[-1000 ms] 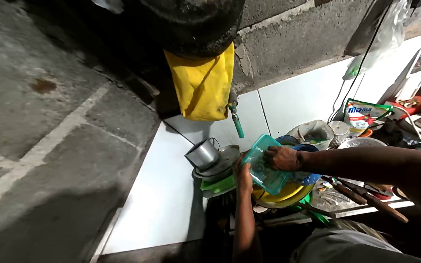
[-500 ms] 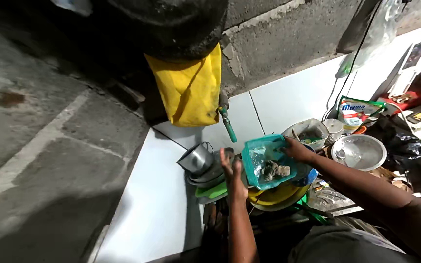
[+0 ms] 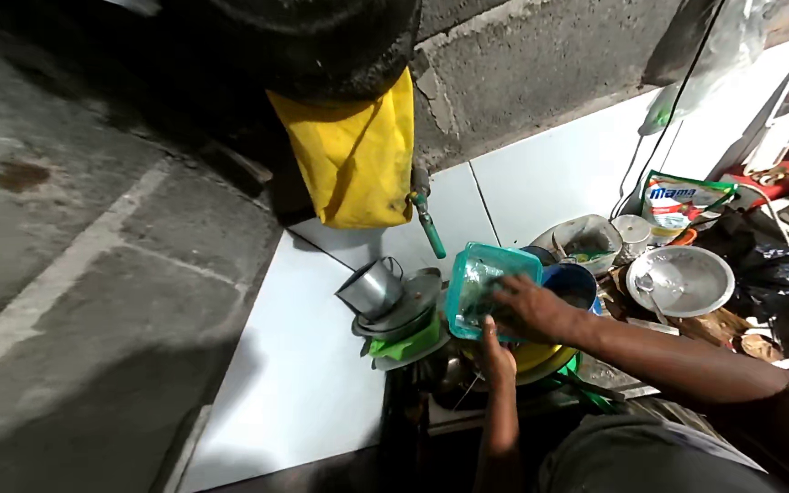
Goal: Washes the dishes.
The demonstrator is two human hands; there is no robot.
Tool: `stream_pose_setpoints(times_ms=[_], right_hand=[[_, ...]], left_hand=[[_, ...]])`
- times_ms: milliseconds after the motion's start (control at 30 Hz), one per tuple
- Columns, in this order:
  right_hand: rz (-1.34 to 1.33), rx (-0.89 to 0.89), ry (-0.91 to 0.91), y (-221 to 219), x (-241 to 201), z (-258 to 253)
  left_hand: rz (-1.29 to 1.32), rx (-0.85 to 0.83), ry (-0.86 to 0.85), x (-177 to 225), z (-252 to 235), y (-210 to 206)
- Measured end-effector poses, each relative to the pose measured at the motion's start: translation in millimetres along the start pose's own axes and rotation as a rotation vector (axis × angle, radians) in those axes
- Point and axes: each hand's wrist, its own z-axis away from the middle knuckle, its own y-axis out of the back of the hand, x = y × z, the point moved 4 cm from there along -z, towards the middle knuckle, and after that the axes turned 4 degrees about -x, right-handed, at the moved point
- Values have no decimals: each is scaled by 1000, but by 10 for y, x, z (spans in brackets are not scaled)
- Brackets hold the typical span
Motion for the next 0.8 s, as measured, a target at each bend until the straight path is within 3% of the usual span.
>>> stream_pose_setpoints(times_ms=[67, 200, 333, 400, 500, 667, 800], right_hand=[[-33, -234, -5, -266, -10, -114], [195, -365, 15, -363, 27, -177], [225, -311, -78, -185, 163, -318], [104, -240, -7, -337, 145, -290], [55, -282, 181, -487, 57, -219], [343, -401, 110, -110, 151, -293], [539, -297, 472, 92, 27, -407]], left_hand=[[-6, 29, -23, -10, 9, -49], [31, 64, -25, -115, -14, -24], [-46, 50, -46, -87, -17, 14], [-93, 68, -95, -22, -61, 12], [-118, 77, -109, 93, -64, 52], [-261, -22, -9, 186, -27, 158], [-336, -33, 141, 280, 67, 97]])
